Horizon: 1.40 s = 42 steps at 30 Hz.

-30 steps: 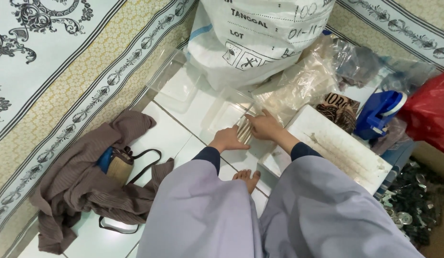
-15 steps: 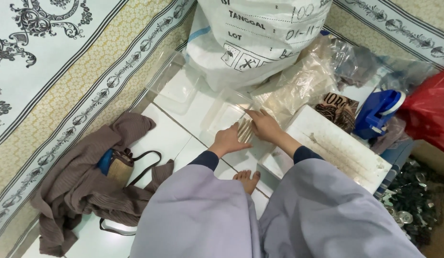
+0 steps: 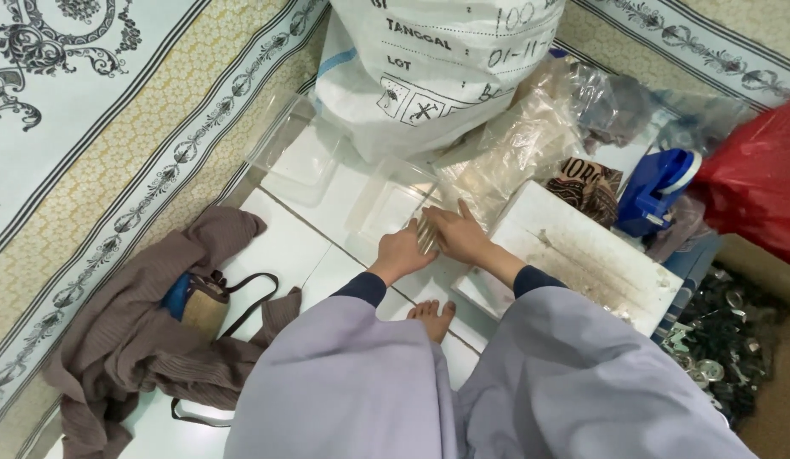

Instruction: A person sits on the floor and manually arranges small metal fasteners into a template board, picking them from a nearby box.

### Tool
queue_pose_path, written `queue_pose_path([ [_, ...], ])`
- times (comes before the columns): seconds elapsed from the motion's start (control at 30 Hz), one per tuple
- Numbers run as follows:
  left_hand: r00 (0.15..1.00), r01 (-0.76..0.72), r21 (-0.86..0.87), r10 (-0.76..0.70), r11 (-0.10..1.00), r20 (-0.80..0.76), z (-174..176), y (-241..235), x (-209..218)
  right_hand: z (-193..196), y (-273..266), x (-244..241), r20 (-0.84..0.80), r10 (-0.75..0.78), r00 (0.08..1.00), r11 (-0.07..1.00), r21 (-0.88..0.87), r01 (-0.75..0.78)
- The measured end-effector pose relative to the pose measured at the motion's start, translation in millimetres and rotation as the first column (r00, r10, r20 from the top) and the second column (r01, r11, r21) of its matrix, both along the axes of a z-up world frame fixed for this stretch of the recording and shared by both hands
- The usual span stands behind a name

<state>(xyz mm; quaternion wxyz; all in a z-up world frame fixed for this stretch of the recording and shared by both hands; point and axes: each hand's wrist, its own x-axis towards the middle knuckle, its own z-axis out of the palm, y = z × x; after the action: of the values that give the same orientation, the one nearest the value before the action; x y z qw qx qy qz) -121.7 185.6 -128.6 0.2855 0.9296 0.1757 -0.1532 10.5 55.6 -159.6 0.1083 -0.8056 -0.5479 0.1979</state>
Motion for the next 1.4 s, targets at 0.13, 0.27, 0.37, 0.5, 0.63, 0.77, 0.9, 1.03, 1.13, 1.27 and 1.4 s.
queue_pose_path([
  [0.13, 0.995, -0.019, 0.061, 0.013, 0.998, 0.097, 26, -4, 21, 24, -5, 6, 0.025, -0.018, 1.0, 1.0, 0.007, 0.018],
  [0.27, 0.971, -0.04, -0.04, 0.048, 0.998, 0.233, 48, -18, 50, 53, -34, 28, 0.055, -0.098, 0.994, 0.995, 0.036, 0.096],
  [0.37, 0.943, 0.021, -0.075, 0.006, 0.997, 0.332, 51, -37, 80, 75, -72, 50, 0.119, -0.168, 0.979, 0.982, 0.109, 0.156],
  [0.5, 0.889, 0.167, -0.127, -0.094, 0.978, 0.449, 49, -81, 122, 80, -142, 87, 0.243, -0.33, 0.912, 0.932, 0.238, 0.274],
  [0.63, 0.859, 0.29, -0.069, -0.228, 0.954, 0.458, 51, -129, 158, 59, -208, 123, 0.226, -0.462, 0.858, 0.875, 0.275, 0.399],
  [0.77, 0.854, 0.362, -0.035, -0.317, 0.932, 0.412, 14, -167, 193, 34, -242, 148, 0.069, -0.611, 0.788, 0.788, 0.15, 0.598],
  [0.9, 0.842, 0.391, 0.072, -0.388, 0.918, 0.376, -37, -203, 221, -18, -250, 181, -0.139, -0.675, 0.725, 0.723, 0.078, 0.687],
  [1.03, 0.814, 0.389, 0.125, -0.404, 0.913, 0.416, -47, -230, 237, -72, -247, 204, -0.143, -0.695, 0.705, 0.71, 0.017, 0.704],
  [1.13, 0.786, 0.325, 0.212, -0.388, 0.922, 0.481, -60, -239, 244, -104, -248, 215, -0.099, -0.721, 0.686, 0.692, -0.036, 0.721],
  [1.27, 0.83, 0.321, 0.158, -0.358, 0.934, 0.429, -60, -238, 249, -88, -246, 207, -0.191, -0.76, 0.622, 0.646, -0.106, 0.756],
  [1.4, 0.851, 0.297, 0.034, -0.281, 0.954, 0.444, -37, -229, 246, -59, -248, 197, -0.212, -0.762, 0.612, 0.626, 0.003, 0.78],
])
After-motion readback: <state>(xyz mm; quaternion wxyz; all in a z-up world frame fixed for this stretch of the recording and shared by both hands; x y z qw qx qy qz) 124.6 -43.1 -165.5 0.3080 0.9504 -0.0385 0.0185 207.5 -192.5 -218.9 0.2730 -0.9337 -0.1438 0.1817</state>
